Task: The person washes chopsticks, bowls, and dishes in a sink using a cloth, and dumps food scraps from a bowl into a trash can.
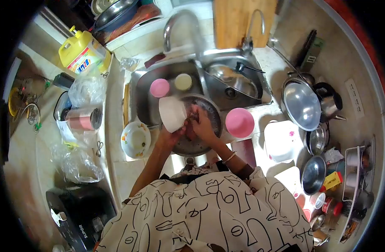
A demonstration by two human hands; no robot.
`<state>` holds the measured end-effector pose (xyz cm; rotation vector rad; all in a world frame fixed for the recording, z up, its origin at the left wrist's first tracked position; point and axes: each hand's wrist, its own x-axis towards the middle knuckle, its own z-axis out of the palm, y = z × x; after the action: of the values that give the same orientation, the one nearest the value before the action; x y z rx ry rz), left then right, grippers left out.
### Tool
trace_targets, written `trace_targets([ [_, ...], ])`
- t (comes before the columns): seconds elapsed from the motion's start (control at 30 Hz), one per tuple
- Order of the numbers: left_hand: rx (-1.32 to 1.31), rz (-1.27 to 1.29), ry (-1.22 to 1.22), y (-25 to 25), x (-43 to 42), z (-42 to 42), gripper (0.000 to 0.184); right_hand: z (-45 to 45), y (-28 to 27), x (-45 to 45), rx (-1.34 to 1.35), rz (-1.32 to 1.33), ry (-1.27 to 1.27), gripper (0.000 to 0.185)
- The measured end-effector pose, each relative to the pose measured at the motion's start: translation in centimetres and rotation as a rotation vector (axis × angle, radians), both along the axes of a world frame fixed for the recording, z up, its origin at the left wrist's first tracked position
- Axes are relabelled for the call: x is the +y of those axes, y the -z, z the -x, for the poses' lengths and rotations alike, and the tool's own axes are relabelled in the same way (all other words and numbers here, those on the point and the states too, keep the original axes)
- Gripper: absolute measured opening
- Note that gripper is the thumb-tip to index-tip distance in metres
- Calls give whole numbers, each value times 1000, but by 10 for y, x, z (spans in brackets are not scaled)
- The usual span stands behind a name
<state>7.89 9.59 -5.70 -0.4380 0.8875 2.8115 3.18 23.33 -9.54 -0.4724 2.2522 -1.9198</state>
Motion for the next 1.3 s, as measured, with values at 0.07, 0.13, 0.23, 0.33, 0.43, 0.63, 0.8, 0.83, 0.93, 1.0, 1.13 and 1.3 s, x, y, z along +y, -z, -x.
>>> trace_targets([
  [0.07, -123, 6, -143, -12, 5, 0, 25, -1, -1, 6, 105, -69, 12, 45],
  [0.13, -166, 345, -234, -18, 6, -1, 29, -1, -8, 13, 100, -169, -39, 36],
  [0.23, -30, 388, -288, -17, 5, -4, 33, 5, 0, 17, 90, 12, -103, 36],
  [0.33, 14, 572, -431, -25, 16, -6, 34, 3, -21, 22, -193, 168, -130, 40],
  [0.43, 55, 990, -427, -17, 15, 0, 34, -14, -83, 21, -272, 314, -128, 40],
  [0.63, 155, 1042, -404, -50, 30, 6, 33, -6, -99, 23, -77, 217, -56, 50],
  [0.8, 198, 1493, -292, -88, 14, 23, 24, -6, -108, 33, 136, 114, -91, 50],
  [0.83, 215, 1587, -316, -94, 15, 26, 22, -9, -113, 34, 157, 51, -66, 49],
  [0.93, 321, 1832, -423, -105, 20, 32, 20, -11, -130, 39, 141, 135, -56, 47],
  [1.0, 384, 1800, -420, -111, 21, 38, 19, -12, -128, 37, 122, 205, -26, 47],
  [1.13, 540, 1755, -483, -118, 31, 41, 16, -11, -124, 39, 96, 355, 58, 46],
  [1.3, 490, 1624, -487, -112, 40, 39, 15, -12, -131, 43, 97, 303, 121, 44],
])
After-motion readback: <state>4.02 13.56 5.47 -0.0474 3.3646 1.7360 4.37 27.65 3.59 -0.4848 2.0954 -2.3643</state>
